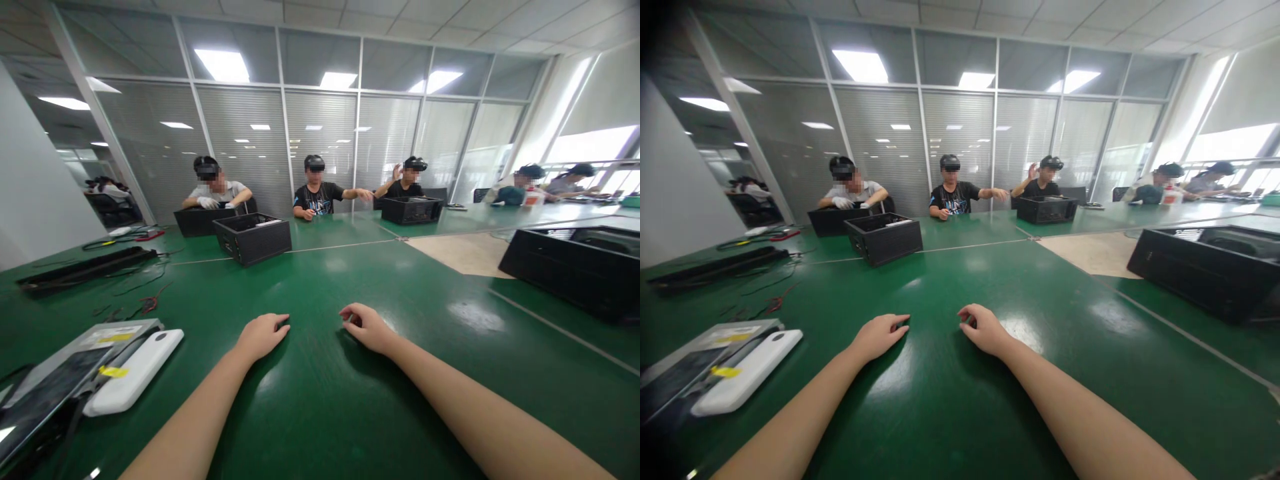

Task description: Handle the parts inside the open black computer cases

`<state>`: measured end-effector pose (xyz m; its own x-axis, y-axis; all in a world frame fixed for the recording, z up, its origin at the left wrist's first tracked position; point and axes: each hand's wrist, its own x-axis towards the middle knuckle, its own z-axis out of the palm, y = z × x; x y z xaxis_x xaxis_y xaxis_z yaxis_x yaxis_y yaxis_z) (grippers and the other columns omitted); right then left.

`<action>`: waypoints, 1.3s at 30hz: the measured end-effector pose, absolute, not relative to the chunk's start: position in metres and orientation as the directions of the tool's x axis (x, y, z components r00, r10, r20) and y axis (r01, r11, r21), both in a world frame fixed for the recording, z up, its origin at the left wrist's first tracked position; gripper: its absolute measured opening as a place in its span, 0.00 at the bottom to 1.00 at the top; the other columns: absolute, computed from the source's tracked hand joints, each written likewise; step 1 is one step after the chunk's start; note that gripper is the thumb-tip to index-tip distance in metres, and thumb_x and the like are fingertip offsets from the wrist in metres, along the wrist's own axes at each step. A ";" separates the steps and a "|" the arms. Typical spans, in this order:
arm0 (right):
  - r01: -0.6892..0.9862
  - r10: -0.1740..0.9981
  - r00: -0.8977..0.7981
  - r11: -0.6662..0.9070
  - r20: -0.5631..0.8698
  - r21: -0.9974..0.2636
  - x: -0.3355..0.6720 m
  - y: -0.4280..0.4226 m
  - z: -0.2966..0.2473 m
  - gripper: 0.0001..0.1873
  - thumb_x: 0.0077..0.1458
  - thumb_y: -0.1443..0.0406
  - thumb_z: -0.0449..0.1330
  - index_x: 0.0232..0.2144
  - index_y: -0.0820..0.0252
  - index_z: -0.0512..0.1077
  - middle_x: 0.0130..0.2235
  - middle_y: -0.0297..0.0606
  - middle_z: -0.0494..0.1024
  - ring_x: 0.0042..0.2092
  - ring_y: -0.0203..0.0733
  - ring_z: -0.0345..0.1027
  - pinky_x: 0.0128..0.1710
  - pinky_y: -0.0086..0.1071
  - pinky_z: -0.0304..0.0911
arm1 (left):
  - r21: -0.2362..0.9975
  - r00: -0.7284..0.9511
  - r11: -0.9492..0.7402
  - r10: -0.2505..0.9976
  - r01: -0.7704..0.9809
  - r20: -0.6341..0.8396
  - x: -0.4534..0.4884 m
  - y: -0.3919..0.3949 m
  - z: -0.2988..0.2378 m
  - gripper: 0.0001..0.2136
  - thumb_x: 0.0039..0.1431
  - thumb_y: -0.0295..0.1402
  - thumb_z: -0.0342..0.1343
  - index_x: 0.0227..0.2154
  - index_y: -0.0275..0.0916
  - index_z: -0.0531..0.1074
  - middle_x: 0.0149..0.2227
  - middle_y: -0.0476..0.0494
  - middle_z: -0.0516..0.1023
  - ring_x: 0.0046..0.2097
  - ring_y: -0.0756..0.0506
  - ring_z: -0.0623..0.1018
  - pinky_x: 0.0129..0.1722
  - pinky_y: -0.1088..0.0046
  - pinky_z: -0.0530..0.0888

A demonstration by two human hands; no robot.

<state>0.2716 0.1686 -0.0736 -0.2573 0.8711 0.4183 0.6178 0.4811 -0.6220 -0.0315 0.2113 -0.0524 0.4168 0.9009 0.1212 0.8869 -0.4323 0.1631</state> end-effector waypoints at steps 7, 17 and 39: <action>0.735 0.855 -0.245 0.471 0.457 -0.488 0.264 0.156 -0.055 0.18 0.51 0.67 0.57 0.46 0.56 0.69 0.44 0.41 0.72 0.44 0.42 0.67 0.47 0.38 0.63 | 0.216 0.387 -0.398 0.918 0.892 0.089 -0.031 0.215 -0.050 0.23 0.60 0.46 0.44 0.54 0.46 0.70 0.53 0.44 0.73 0.52 0.40 0.72 0.45 0.68 0.69; 0.967 0.733 0.041 0.141 0.679 -0.212 0.247 0.155 0.017 0.44 0.46 0.60 0.60 0.62 0.69 0.48 0.64 0.61 0.46 0.64 0.68 0.36 0.56 0.59 0.39 | 0.238 0.388 -0.400 0.917 0.885 0.098 -0.035 0.219 -0.053 0.23 0.59 0.48 0.44 0.53 0.46 0.70 0.49 0.44 0.76 0.47 0.41 0.75 0.40 0.69 0.70; 0.932 0.722 -0.033 0.272 0.691 -0.240 0.264 0.066 0.039 0.28 0.54 0.47 0.51 0.46 0.60 0.71 0.43 0.44 0.74 0.46 0.50 0.65 0.51 0.44 0.45 | 0.888 -0.029 -0.149 0.983 0.435 0.179 -0.051 0.256 -0.066 0.18 0.53 0.47 0.54 0.37 0.38 0.75 0.24 0.48 0.71 0.23 0.49 0.70 0.23 0.75 0.64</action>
<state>0.2642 0.0664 0.0392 -0.0328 0.7221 0.6910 0.9319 0.2719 -0.2400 -0.0511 0.2561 -0.0661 -0.0290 0.9834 0.1792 0.4352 -0.1490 0.8879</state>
